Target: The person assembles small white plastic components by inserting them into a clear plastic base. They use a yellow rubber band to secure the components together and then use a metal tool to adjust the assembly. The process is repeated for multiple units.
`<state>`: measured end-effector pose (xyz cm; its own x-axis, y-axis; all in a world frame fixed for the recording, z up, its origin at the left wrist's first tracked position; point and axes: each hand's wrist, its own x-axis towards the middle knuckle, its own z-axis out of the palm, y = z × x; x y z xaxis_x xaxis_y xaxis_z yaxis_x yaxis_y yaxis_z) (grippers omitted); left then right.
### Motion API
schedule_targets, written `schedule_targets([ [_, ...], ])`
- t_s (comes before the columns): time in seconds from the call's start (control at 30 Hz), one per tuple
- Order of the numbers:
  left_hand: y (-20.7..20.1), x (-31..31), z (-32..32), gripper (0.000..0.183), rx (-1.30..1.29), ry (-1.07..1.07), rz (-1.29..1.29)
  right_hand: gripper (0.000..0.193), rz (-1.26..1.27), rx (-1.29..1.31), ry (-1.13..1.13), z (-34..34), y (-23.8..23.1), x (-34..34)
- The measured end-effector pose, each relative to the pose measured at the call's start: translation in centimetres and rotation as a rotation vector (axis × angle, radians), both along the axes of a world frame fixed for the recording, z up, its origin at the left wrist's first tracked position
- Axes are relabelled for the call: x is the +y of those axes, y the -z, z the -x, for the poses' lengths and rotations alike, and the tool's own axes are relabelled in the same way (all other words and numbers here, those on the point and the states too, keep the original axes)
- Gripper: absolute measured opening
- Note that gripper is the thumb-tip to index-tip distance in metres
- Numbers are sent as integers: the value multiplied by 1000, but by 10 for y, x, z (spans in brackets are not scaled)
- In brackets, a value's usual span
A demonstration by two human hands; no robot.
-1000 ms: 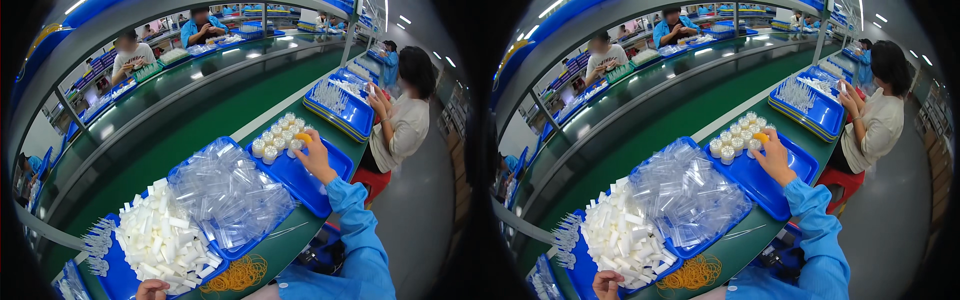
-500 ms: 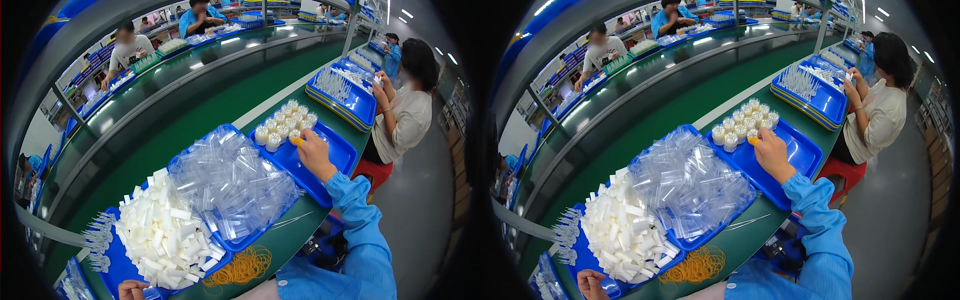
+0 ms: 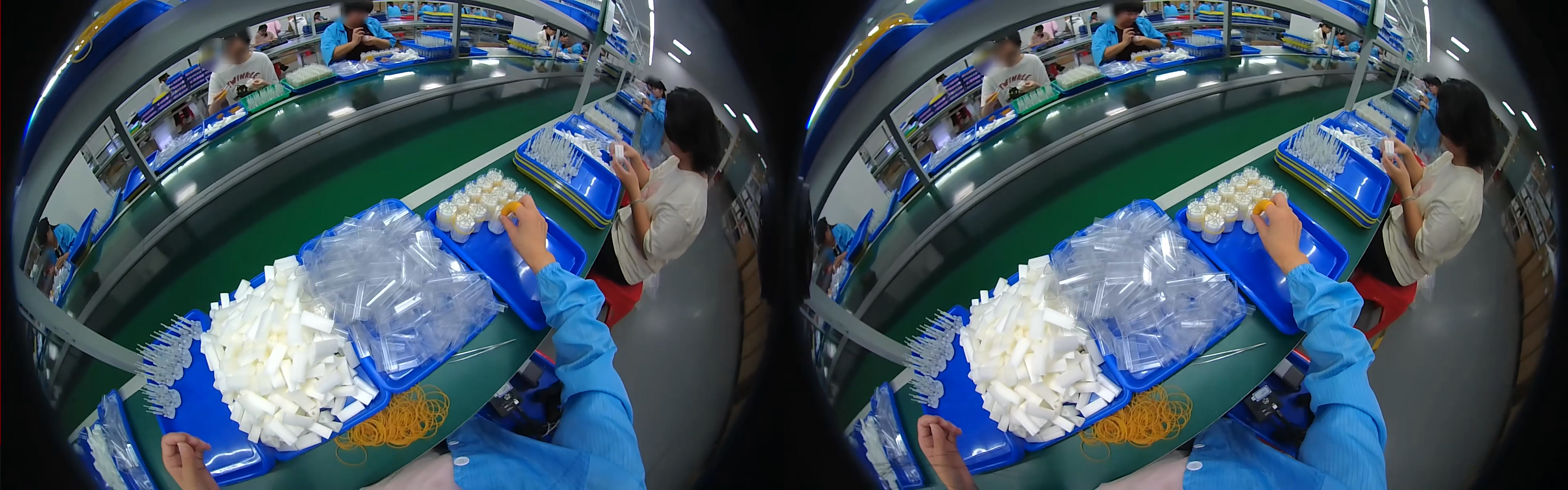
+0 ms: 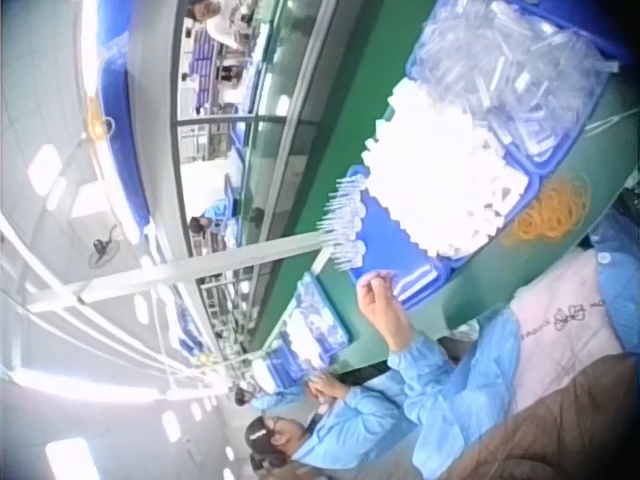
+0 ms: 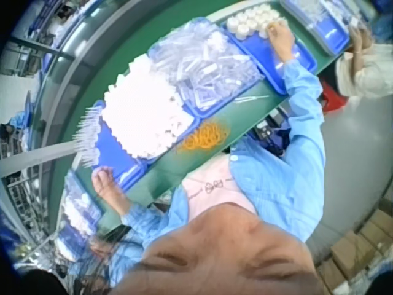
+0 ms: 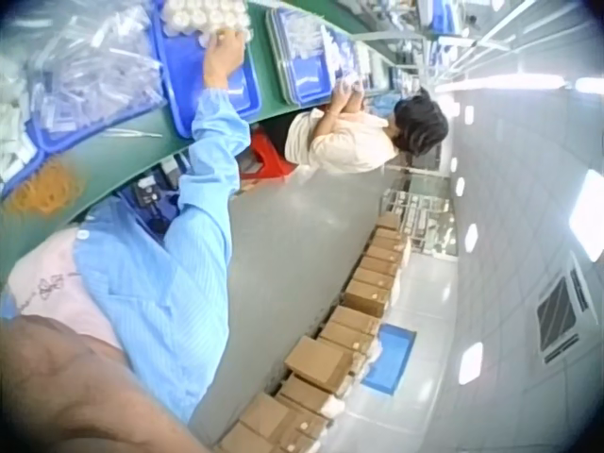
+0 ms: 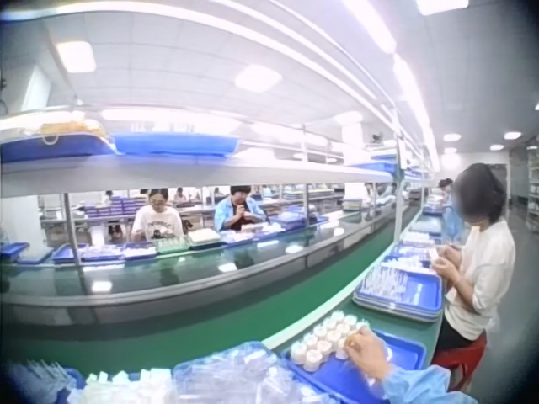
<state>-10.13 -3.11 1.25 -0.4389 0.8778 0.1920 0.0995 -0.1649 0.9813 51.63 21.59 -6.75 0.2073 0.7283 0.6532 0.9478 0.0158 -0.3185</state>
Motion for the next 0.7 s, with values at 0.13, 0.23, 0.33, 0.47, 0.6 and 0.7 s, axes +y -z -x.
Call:
schedule_targets([
  [0.13, 18, 15, 30, 14, -37, -10, 69, 18, 81, 99, 25, -2, -2, -6],
  [0.23, 20, 28, 46, 15, -84, 14, 92, 21, 67, 152, 116, -2, -5, -11],
  [0.33, 28, 54, 72, 14, 93, 15, 148, 22, 88, 158, 90, -3, -15, -25],
  [0.47, 53, 91, 121, 14, 495, 62, 173, 28, 331, 471, -298, 16, -25, -75],
  [0.6, 60, 122, 131, 23, 1098, -39, 107, 36, 478, 303, -349, 29, -7, -127],
  [0.7, 53, 131, 127, 28, 1299, -31, 151, 47, 561, 201, -315, 39, -2, -154],
])
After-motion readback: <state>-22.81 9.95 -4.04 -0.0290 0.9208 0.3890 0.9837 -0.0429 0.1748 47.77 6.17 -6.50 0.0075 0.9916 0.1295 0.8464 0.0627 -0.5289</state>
